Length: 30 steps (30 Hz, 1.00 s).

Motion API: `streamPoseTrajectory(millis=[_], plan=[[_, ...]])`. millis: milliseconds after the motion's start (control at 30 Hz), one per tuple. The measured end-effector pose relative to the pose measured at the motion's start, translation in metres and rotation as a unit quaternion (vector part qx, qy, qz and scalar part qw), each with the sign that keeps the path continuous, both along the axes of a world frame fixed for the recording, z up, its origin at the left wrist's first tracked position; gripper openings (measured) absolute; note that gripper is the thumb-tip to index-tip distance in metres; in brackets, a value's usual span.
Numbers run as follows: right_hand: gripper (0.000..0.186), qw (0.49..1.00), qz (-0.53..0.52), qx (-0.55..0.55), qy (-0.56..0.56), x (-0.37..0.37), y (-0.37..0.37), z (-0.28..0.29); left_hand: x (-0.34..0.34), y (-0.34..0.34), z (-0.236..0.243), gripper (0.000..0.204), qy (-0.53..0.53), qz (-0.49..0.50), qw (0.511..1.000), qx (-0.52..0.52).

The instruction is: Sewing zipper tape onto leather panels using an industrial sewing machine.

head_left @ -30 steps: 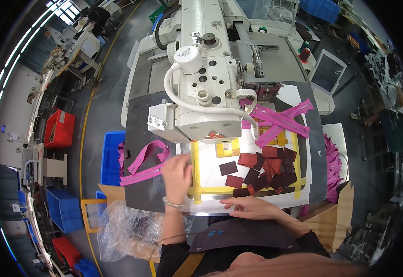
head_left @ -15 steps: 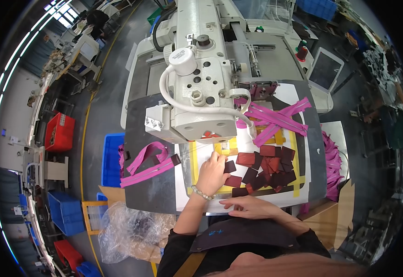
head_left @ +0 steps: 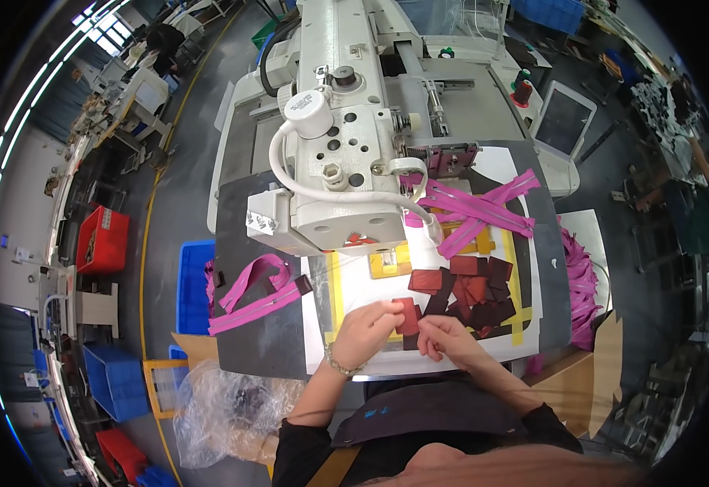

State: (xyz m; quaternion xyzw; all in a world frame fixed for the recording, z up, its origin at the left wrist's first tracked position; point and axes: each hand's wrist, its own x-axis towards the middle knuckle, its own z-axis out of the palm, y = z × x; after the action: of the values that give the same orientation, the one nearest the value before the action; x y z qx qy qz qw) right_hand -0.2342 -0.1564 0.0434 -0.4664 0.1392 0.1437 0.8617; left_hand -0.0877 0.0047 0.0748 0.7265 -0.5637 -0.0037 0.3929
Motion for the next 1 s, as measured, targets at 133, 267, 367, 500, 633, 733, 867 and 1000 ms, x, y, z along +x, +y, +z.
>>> streamPoseTrajectory(millis=[133, 267, 367, 500, 633, 733, 867, 1000], plan=[[0.011, 0.995, -0.092, 0.041, -0.011, 0.008, -0.004, 0.003, -0.01, 0.007, 0.003, 0.018, -0.053, -0.103, 0.991, -0.065], [0.008, 0.994, -0.096, -0.009, -0.051, 0.02, -0.007, 0.006, -0.012, 0.009, 0.008, 0.024, -0.026, -0.05, 0.997, -0.055], [0.008, 0.988, -0.12, -0.055, -0.075, 0.025, -0.007, 0.006, -0.018, 0.005, 0.005, 0.024, 0.117, 0.027, 0.991, -0.05], [0.008, 0.981, -0.156, -0.084, -0.083, 0.035, -0.004, 0.005, -0.023, -0.006, -0.013, 0.015, 0.298, 0.096, 0.948, -0.061], [0.009, 0.976, -0.175, -0.095, -0.091, 0.045, -0.007, 0.0, -0.01, -0.024, -0.037, 0.009, 0.487, 0.109, 0.852, -0.16], [0.013, 0.979, -0.163, -0.072, -0.095, 0.046, -0.009, -0.005, -0.001, -0.028, -0.047, 0.009, 0.509, 0.116, 0.837, -0.161], [0.016, 0.977, -0.174, -0.08, -0.099, 0.049, -0.01, -0.014, 0.002, -0.034, -0.052, 0.009, 0.515, 0.111, 0.833, -0.169], [0.015, 0.977, -0.183, -0.068, -0.081, 0.048, -0.01, -0.018, -0.001, -0.036, -0.054, 0.01, 0.507, 0.13, 0.838, -0.156]])
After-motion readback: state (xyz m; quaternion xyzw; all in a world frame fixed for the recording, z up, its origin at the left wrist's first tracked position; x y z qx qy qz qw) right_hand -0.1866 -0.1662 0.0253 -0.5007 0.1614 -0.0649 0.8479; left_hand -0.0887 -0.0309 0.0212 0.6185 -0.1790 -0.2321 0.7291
